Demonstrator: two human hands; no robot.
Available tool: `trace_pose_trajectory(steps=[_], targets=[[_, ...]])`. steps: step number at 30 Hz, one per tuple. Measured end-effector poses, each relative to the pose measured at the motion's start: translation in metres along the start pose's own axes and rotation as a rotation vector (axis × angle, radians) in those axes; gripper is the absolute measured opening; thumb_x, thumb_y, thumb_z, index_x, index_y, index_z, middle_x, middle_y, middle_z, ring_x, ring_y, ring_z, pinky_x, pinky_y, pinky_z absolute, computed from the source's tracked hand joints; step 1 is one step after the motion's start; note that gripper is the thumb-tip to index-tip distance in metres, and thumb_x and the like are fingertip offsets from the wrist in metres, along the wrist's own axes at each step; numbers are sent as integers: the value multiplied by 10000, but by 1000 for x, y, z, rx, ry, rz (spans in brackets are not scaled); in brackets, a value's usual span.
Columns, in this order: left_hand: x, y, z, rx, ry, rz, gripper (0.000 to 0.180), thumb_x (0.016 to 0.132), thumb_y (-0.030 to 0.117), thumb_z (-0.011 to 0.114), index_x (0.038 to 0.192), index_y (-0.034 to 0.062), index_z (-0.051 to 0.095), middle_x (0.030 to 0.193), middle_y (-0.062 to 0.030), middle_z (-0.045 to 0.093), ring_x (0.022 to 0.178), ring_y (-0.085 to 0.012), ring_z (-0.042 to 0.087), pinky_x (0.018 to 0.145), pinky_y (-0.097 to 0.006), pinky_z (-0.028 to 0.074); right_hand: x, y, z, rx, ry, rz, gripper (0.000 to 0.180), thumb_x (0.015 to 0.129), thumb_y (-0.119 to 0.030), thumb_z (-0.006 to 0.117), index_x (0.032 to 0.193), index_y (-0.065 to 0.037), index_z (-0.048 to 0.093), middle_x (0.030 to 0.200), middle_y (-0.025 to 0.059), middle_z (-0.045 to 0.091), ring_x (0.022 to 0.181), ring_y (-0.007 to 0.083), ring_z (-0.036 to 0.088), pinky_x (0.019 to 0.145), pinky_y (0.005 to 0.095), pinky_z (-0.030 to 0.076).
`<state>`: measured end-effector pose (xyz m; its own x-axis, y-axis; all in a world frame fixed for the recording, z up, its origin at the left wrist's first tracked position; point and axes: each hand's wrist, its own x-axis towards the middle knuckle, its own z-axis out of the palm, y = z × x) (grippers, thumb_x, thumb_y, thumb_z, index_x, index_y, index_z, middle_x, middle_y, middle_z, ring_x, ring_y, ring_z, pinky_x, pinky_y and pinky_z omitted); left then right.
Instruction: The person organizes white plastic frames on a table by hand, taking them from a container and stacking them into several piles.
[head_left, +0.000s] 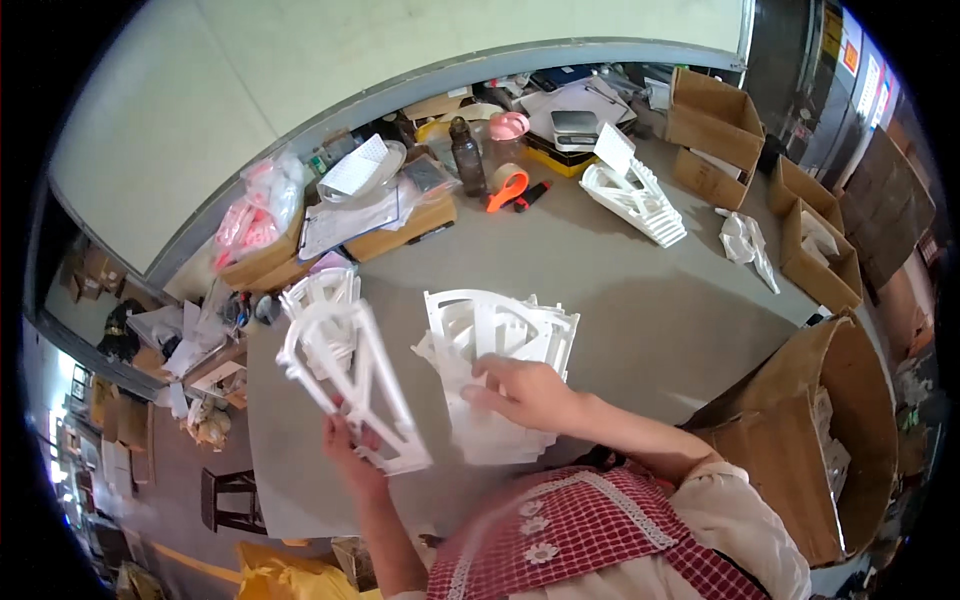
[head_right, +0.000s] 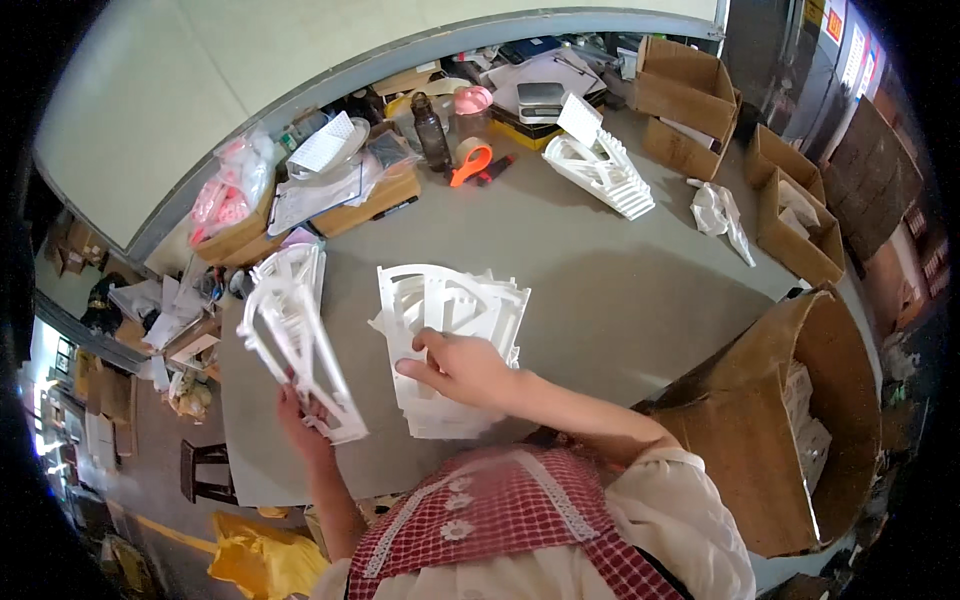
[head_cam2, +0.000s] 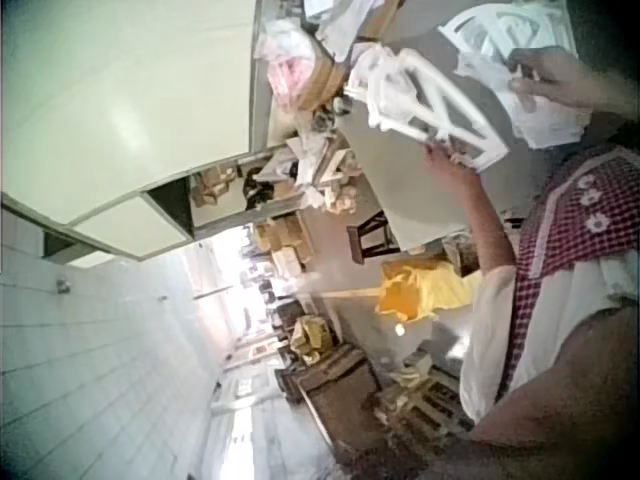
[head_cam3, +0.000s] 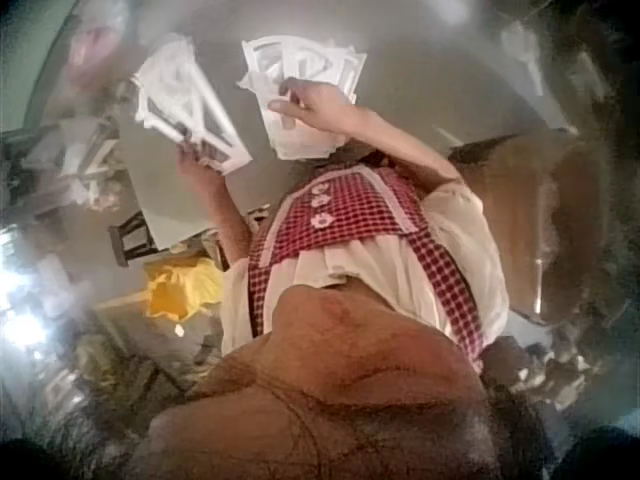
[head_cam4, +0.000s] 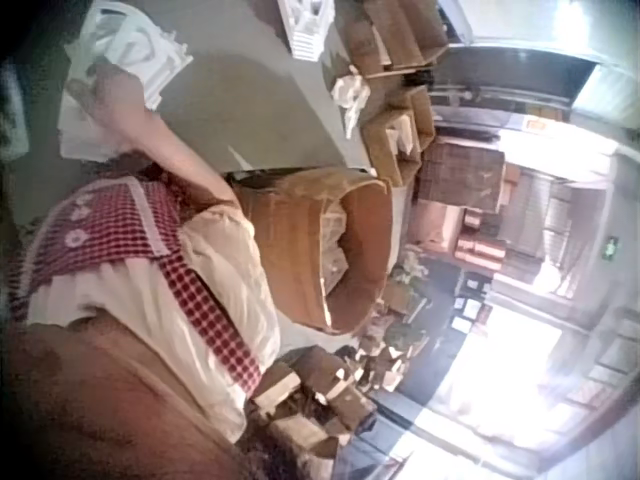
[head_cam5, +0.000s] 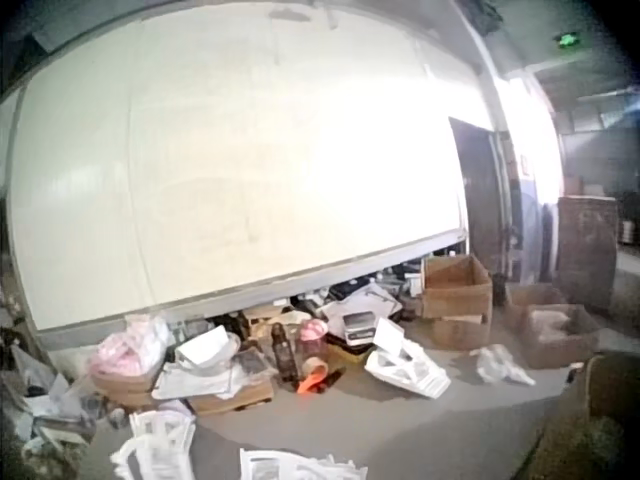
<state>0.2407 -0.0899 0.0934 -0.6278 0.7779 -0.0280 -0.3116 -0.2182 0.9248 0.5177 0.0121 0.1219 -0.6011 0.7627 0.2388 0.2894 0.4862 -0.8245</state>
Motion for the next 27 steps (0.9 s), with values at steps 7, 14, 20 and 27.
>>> trace_pose_trajectory(steps=[7,14,20,27], targets=[[8,-92,-170,793,333,-24,274,951,135,511,1191,10,551,754,-71,531,674,-210,570,566,-360,471,66,19,69,-567,-101,-35,522,879,-417,641,1115,35,528,739,142,662,651,321,672,537,424,506],[-7,-100,-148,1622,218,319,415,803,94,657,1191,-11,556,1202,-254,549,1077,-429,546,901,-489,459,75,1,57,-624,-129,-124,386,729,-166,687,1029,18,529,803,118,677,722,250,692,569,377,531],[1,-74,-59,1418,-22,542,390,824,87,656,1199,19,578,1233,-216,556,1141,-399,522,977,-485,432,74,-8,30,-789,62,-169,458,685,-135,734,1083,19,569,800,86,662,742,207,694,579,308,534],[-32,-51,75,1137,-392,654,235,862,124,663,1078,38,626,1095,-152,612,1038,-341,546,922,-435,411,59,39,26,-820,-85,75,300,798,-166,665,995,34,560,737,122,675,641,235,691,533,333,527]])
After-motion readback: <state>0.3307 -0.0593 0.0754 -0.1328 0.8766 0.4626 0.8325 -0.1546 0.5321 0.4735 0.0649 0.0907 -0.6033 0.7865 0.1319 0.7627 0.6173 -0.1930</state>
